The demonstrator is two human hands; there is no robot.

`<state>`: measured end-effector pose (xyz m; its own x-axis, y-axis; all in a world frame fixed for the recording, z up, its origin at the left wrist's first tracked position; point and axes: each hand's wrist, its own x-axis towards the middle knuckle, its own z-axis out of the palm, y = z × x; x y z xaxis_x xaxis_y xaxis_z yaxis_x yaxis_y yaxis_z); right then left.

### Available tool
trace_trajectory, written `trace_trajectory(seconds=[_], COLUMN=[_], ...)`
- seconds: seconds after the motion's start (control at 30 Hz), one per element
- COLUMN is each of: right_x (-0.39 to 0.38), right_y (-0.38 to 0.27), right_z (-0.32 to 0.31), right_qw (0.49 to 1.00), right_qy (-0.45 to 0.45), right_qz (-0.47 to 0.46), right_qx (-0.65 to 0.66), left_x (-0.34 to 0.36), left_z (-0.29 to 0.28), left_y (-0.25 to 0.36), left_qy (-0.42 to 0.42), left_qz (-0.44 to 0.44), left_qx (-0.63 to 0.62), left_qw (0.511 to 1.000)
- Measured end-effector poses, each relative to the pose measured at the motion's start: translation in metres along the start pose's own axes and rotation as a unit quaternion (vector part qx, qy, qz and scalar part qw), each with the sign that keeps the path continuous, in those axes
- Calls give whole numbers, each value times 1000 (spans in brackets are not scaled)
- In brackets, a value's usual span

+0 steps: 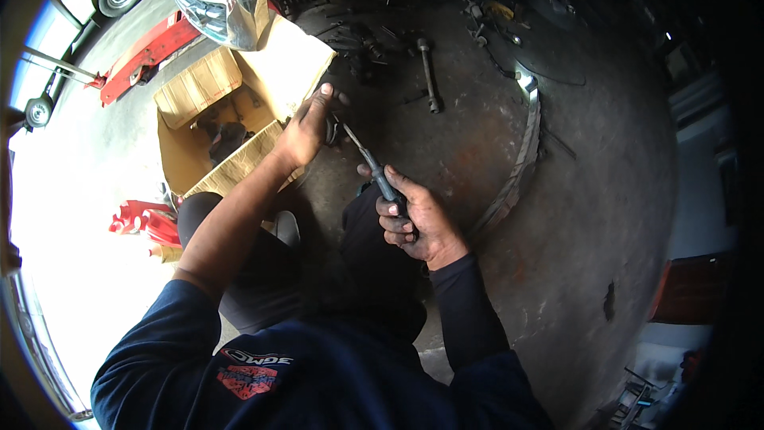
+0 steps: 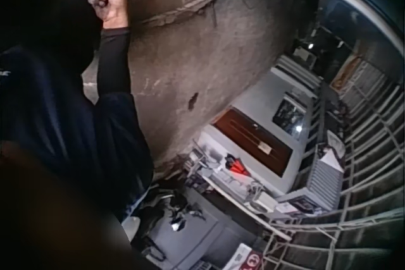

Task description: The person sits on the garage floor and handles various car parts, including a radiator and suspension components. They use a screwdriver to adjust parts and place items into a cardboard box.

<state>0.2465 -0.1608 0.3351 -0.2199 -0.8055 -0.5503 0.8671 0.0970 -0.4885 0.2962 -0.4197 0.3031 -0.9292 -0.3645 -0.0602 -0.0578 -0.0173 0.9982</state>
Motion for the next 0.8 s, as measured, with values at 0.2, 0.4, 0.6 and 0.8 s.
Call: trace_trajectory(seconds=[0.2, 0.4, 0.6, 0.8], right_x=[17, 19, 27, 47], right_y=[28, 26, 46, 58], right_z=[10, 8, 5, 10], right_qw=[698, 507, 577, 658], right_qy=[218, 258, 272, 287], right_qz=[-410, -463, -467, -421], right_qx=[-544, -680, -613, -554], left_x=[6, 12, 5, 14], left_z=[-4, -7, 0, -8], left_y=[-11, -12, -11, -30], left_qy=[40, 60, 30, 52], left_qz=[-44, -3, -77, -85], left_qx=[-59, 72, 68, 156], left_qw=[996, 996, 994, 983])
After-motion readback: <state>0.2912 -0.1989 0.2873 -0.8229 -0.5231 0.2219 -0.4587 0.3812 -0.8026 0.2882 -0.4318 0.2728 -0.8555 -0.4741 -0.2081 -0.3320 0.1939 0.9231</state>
